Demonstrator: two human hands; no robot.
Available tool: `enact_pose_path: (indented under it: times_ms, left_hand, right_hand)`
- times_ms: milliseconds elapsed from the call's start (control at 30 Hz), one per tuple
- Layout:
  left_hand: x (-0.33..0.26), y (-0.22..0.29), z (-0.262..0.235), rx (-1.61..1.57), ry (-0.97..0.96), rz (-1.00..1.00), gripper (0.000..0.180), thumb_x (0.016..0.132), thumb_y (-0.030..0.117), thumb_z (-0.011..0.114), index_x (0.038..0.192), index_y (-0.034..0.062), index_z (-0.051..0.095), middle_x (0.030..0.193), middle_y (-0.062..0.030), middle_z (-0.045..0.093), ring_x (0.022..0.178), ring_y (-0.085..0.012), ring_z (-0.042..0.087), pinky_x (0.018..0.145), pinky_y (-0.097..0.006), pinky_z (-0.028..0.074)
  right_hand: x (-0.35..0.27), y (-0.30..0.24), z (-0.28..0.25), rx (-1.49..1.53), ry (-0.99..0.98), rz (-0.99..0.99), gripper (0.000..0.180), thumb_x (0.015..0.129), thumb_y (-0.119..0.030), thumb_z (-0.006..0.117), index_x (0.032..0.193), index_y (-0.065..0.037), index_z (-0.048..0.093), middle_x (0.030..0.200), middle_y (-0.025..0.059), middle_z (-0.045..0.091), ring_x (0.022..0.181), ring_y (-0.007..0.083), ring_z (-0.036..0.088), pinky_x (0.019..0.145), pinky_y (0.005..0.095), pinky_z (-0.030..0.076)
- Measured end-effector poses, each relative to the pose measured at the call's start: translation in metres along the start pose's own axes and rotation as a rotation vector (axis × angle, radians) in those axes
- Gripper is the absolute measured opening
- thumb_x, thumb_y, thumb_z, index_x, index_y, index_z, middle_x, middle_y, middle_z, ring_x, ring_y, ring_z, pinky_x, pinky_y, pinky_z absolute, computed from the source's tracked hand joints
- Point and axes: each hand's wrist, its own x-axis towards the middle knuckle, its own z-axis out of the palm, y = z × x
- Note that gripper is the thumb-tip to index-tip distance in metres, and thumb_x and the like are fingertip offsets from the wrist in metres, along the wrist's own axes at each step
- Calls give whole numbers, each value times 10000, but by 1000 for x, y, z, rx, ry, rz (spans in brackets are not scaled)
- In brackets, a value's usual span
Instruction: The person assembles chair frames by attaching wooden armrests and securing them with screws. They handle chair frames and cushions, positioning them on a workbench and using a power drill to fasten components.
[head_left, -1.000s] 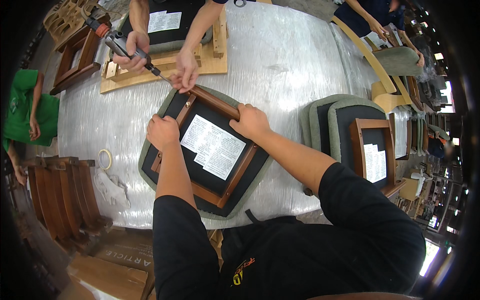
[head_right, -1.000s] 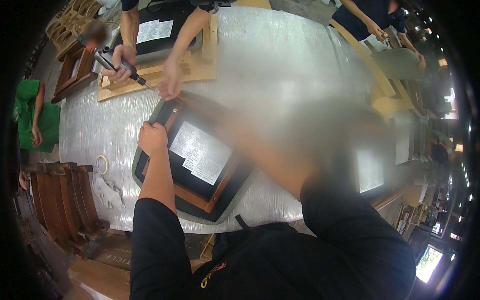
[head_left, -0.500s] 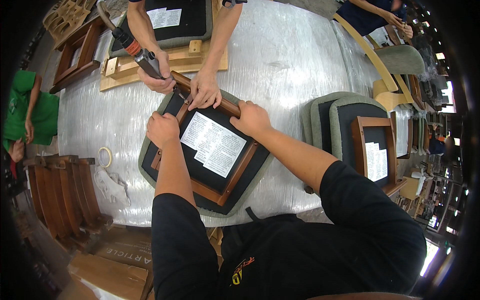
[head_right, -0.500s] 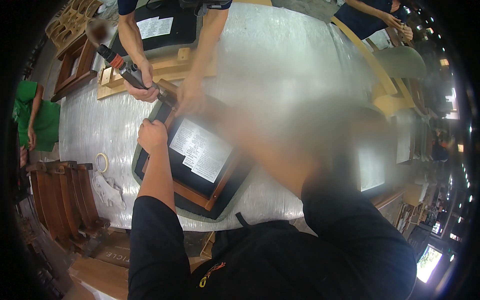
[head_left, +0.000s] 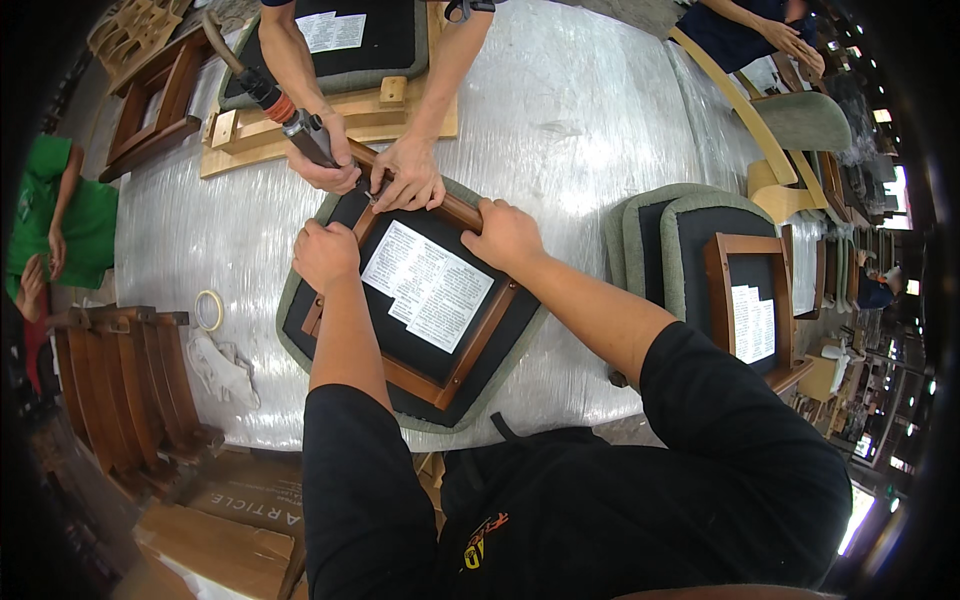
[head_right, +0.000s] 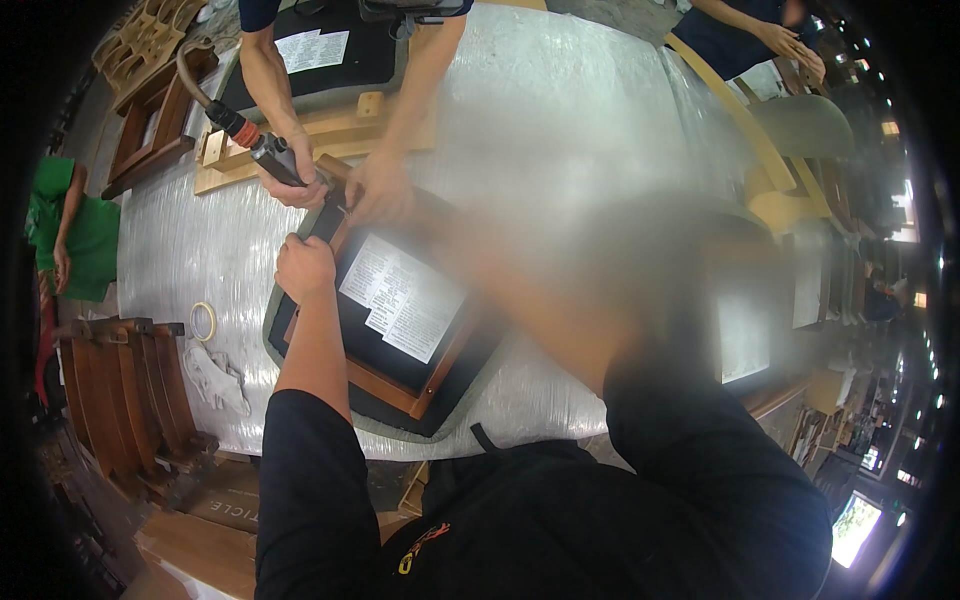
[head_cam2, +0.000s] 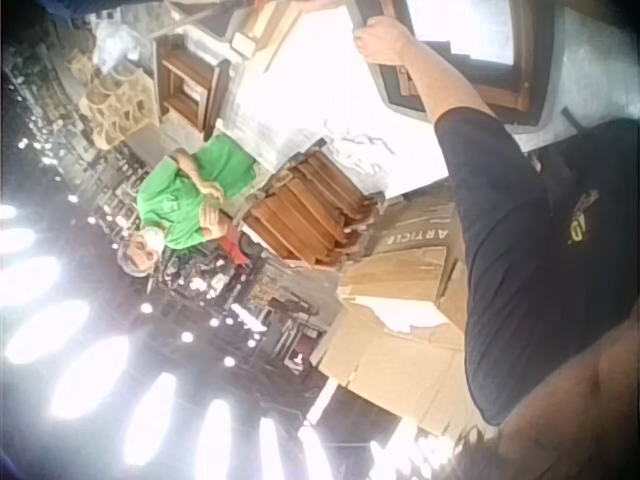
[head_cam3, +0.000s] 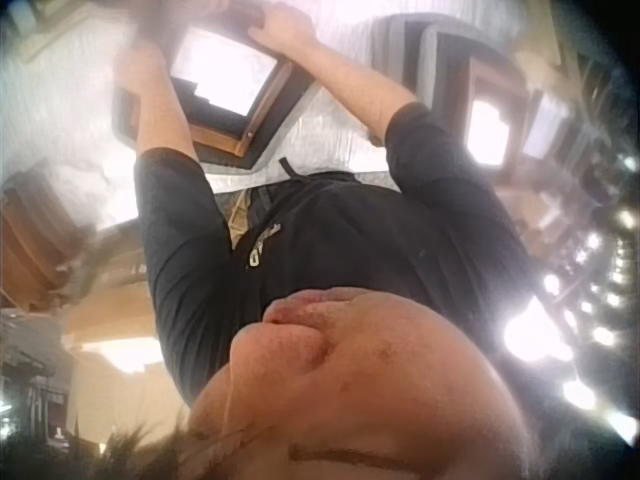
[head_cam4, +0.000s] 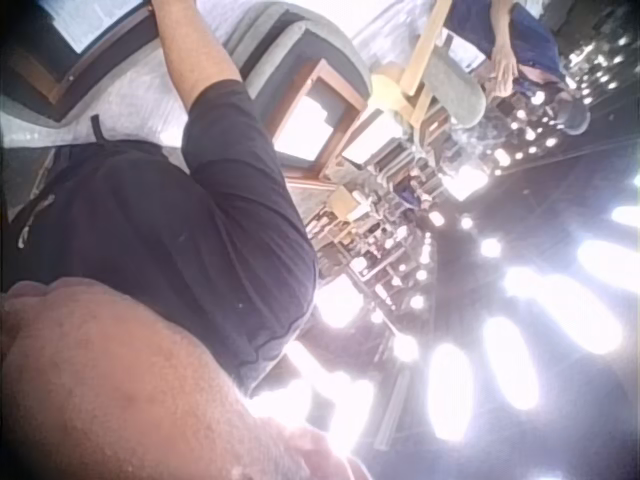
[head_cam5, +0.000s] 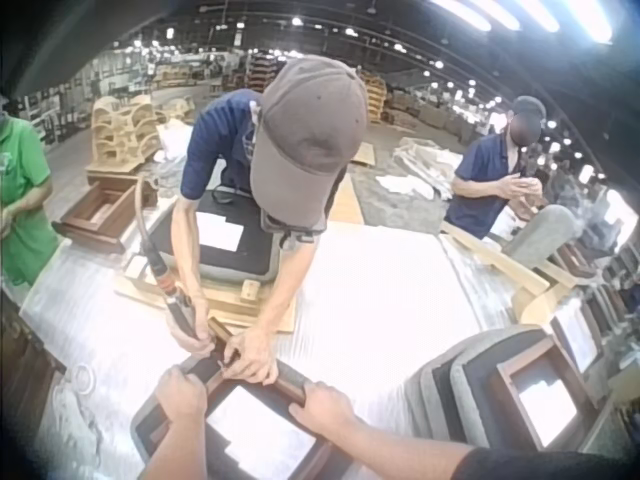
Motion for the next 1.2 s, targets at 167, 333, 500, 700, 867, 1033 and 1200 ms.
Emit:
enact_pose_path:
  times_ms: [167,333,500,700,867,1033,1200]
  left_hand:
    - [0,0,1,29,1,-1,318,930,263,538,1086,26,682,1136,-177,729,1098,-353,679,942,-515,507]
    - [1,-1,2,28,3,-3,313,931,261,538,1081,28,684,1132,-176,730,1096,-349,680,936,-511,511]
    - [1,0,2,33,0,-3,309,932,258,536,1075,29,686,1126,-173,730,1091,-347,681,932,-509,513]
    - [1,1,0,27,8,-3,307,932,259,537,1070,29,687,1120,-171,730,1086,-349,680,933,-509,511]
    - [0,1,-1,16,15,-3,302,929,255,541,1064,30,689,1106,-173,732,1081,-350,680,929,-510,511]
    - [0,0,1,6,21,7,301,927,253,544,1064,29,690,1109,-175,733,1081,-351,682,930,-508,511]
    - [0,0,2,11,27,6,304,928,252,543,1068,25,690,1113,-176,735,1082,-351,683,928,-506,513]
  right_hand:
    - [0,0,0,-1,1,2,487,826,-361,749,1130,13,681,1065,227,708,984,393,713,880,468,584]
    - [0,-1,0,0,-7,12,493,825,-363,753,1135,13,677,1054,232,711,975,393,717,874,469,585]
    - [0,-1,0,3,0,6,496,824,-361,756,1137,16,676,1042,236,712,969,397,718,869,471,586]
    - [0,-1,0,6,5,0,489,817,-351,755,1126,20,680,1036,240,711,959,404,718,863,475,586]
    - [0,-1,0,4,2,-2,484,815,-345,753,1118,25,682,1047,240,710,969,404,716,871,476,584]
    - [-1,-1,-1,2,-3,6,490,819,-347,752,1132,23,681,1063,234,710,983,399,713,882,469,581]
    - [-1,-1,-1,-1,-7,11,497,818,-353,758,1138,20,680,1064,233,711,985,396,714,882,467,581]
